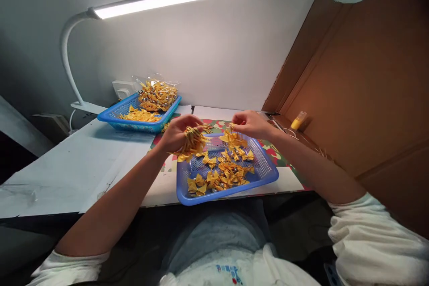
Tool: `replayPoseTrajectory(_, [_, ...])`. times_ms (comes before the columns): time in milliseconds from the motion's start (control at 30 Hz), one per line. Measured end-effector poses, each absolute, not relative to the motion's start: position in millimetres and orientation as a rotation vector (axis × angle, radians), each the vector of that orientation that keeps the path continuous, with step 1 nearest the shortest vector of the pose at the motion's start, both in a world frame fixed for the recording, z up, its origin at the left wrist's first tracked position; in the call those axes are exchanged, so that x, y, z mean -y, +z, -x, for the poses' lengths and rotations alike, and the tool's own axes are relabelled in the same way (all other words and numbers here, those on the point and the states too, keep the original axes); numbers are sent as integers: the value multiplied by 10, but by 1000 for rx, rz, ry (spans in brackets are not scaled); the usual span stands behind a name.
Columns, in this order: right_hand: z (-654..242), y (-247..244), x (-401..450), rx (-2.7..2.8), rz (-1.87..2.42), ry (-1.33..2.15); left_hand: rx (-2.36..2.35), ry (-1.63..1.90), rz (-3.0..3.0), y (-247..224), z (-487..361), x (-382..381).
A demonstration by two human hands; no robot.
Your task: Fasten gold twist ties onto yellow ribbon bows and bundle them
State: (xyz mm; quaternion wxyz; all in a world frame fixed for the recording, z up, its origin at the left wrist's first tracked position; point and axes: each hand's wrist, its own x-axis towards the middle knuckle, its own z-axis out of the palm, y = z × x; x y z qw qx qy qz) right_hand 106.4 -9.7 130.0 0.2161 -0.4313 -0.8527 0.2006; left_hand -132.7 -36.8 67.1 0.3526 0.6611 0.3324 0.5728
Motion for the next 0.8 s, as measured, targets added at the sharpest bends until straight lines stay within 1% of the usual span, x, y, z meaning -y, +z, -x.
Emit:
replayPoseTrajectory(100, [-744, 1299, 91, 2332, 1195, 545, -879, 1349, -1824, 624, 1235, 397])
replayPoseTrajectory(167, [-538, 1309, 99, 2351, 1165, 578, -944, 1355, -1904, 586, 1218, 390])
replayPoseTrajectory(300, [-279, 1329, 124, 2399, 1097, 670, -1112, 1467, -2040, 550, 1313, 338])
replayPoseTrajectory(467, [-254, 1322, 145, 2475, 1032, 656, -1227, 1608, -2161, 583, 1446, 299])
replayPoseTrajectory(633, [-239, 1317, 160, 2493, 985, 601, -1145, 1593, -2172, 557, 1436, 297])
replayPoseTrajectory(800, [-181, 1182, 229, 2321, 919, 483, -1291, 1776, -2050, 530, 1463, 279])
